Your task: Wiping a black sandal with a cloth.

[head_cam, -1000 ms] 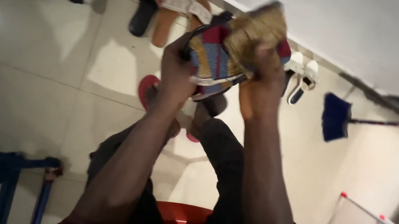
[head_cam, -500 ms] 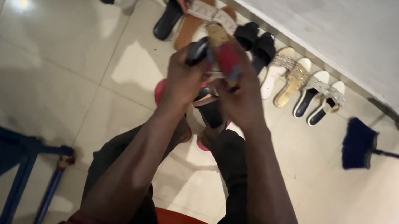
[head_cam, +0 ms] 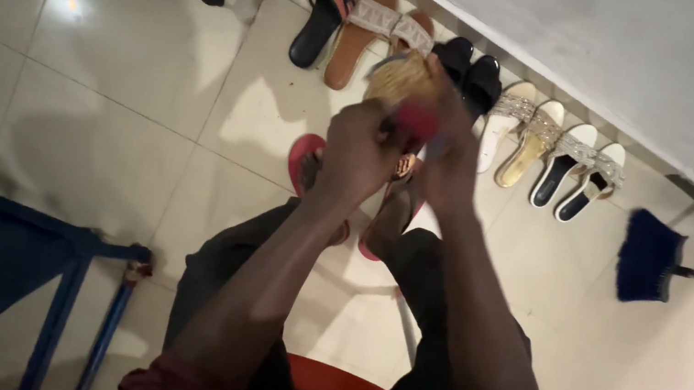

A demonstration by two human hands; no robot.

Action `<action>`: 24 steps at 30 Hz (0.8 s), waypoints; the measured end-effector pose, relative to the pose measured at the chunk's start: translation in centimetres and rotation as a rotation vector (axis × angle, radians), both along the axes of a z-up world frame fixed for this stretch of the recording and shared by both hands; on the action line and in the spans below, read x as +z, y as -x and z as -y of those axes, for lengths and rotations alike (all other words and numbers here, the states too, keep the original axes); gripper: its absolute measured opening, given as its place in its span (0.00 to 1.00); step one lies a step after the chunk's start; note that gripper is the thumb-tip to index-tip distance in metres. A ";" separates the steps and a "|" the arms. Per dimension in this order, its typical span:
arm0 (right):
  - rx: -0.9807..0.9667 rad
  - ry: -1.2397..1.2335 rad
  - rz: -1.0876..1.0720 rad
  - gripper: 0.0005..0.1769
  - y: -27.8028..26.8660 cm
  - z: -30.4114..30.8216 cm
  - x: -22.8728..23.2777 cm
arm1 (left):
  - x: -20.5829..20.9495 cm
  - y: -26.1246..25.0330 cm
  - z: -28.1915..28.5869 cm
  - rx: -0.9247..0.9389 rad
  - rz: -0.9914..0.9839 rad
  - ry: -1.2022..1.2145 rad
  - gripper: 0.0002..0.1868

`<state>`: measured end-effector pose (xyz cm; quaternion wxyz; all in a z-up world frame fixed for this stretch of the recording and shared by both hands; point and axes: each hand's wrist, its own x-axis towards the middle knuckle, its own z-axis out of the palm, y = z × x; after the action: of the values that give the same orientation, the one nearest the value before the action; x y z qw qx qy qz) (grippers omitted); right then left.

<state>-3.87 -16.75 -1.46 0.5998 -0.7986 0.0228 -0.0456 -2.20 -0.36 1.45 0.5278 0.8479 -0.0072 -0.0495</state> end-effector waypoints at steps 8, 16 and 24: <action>-0.286 -0.152 -0.158 0.17 0.8 -2.6 2.7 | 2.1 -0.3 1.2 -0.044 0.090 0.264 0.12; 0.132 0.145 0.314 0.19 -0.6 -3.2 4.6 | 0.1 -0.2 0.1 0.066 -0.130 0.343 0.09; -0.253 -0.484 -0.290 0.13 -1.5 1.1 -0.4 | 1.1 -3.5 -2.4 0.185 -0.291 0.535 0.13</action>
<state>-2.33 -17.89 -1.84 0.7527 -0.6213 0.2177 0.0015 1.33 2.07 2.50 0.7297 0.6602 0.1328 -0.1186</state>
